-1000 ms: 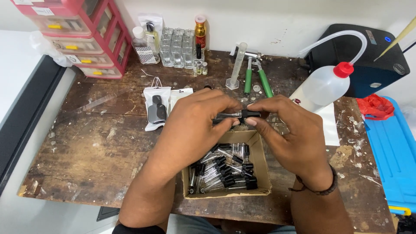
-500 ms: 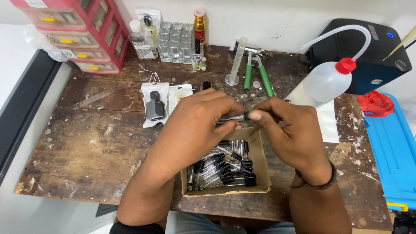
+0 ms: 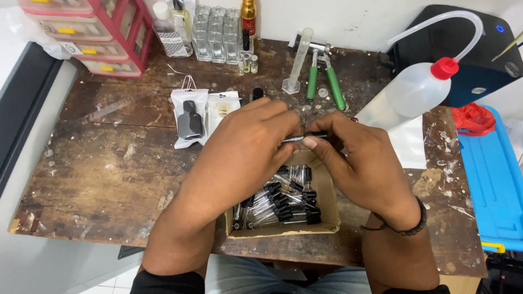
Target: Assembling small perfume spray bottles by attaching spray nozzles to glass vials.
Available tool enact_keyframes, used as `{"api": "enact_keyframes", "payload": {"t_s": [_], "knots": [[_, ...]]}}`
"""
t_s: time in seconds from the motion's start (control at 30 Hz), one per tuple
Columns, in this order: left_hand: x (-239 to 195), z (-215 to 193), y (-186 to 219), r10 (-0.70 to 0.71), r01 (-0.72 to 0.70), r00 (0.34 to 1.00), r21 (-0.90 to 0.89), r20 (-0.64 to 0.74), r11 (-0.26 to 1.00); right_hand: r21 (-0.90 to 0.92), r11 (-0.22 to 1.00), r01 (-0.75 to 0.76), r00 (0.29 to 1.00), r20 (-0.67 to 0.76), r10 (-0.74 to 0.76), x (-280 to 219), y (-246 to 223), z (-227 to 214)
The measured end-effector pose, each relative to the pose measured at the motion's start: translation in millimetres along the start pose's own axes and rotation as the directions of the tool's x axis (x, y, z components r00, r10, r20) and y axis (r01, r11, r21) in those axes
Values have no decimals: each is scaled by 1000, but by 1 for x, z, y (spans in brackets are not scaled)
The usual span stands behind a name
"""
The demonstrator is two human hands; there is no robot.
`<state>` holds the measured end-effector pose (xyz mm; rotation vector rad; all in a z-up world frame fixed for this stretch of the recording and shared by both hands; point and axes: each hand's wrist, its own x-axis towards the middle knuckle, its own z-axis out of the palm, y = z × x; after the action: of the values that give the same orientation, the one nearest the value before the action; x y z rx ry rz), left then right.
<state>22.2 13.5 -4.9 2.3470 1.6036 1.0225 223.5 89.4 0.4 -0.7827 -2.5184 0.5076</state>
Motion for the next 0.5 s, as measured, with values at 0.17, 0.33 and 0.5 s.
{"api": "enact_keyframes", "payload": {"t_s": [0.17, 0.33, 0.5], "knots": [[-5, -14, -1, -69, 68, 997, 16, 35, 998, 92, 991, -97, 988, 130, 84, 4, -5, 5], [-8, -23, 5, -30, 33, 987, 16, -158, 999, -172, 949, -263, 715, 626, 311, 11, -17, 48], [-9, -22, 8, 1, -9, 987, -54, -158, 999, 105, 989, 108, 833, 533, -148, -1, -2, 88]]}}
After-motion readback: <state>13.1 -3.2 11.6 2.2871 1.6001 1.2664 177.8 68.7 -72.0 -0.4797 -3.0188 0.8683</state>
